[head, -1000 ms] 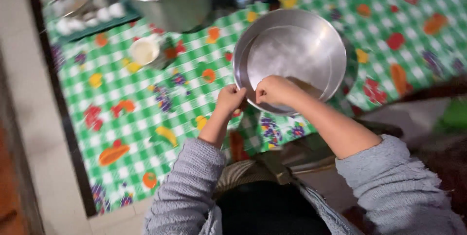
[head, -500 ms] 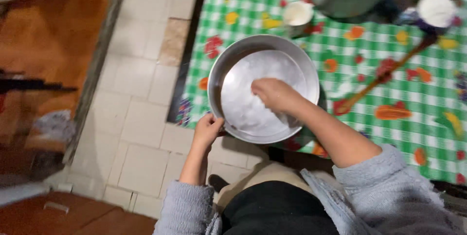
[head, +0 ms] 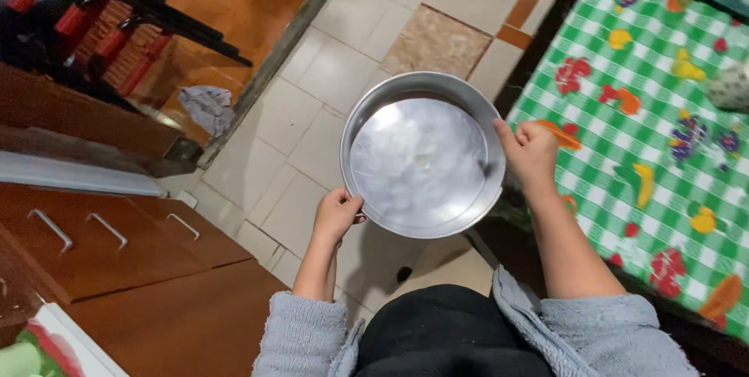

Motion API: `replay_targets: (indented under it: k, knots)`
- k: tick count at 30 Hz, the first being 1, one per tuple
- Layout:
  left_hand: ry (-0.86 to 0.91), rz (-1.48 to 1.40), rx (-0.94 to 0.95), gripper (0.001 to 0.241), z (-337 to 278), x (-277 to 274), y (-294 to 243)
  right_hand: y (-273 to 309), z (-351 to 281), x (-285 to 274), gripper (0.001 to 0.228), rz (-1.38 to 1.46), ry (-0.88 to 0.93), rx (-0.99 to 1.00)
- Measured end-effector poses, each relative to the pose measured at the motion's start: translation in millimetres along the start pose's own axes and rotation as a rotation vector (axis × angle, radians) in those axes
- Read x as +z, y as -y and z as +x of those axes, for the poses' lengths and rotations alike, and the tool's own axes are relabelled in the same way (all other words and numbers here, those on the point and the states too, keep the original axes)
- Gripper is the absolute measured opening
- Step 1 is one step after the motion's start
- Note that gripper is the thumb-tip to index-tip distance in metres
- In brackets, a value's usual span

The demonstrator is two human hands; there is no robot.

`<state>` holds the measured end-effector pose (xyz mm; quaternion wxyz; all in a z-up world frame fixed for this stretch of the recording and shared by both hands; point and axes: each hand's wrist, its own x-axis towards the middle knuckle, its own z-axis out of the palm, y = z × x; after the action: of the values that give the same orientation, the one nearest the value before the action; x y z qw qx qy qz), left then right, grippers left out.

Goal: Greasing the interior of a circular baking pan with butter using a piece of paper.

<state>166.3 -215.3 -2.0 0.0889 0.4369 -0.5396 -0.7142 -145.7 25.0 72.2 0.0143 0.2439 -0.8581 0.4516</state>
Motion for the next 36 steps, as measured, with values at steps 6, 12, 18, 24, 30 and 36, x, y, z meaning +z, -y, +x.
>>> replay_targets:
  k: [6,12,18,24,30,36]
  knots:
    - [-0.011,0.024,-0.001,0.013,72,-53,-37,9,67,86,0.055,0.090,0.149,0.156]
    - [0.096,0.141,-0.043,0.018,195,-72,-94,-3,176,161,0.039,0.417,0.227,0.356]
    - [0.115,0.300,-0.102,0.027,297,-94,-221,29,295,221,0.020,0.426,0.362,0.426]
    - [0.191,0.029,-0.177,0.028,405,-142,-286,29,378,297,0.016,0.518,0.352,0.362]
    - [0.227,0.324,0.106,0.018,568,-128,-352,40,493,331,0.018,0.597,0.235,0.579]
    - [0.306,0.198,0.037,0.018,765,-33,-455,32,627,330,0.016,0.707,-0.004,0.652]
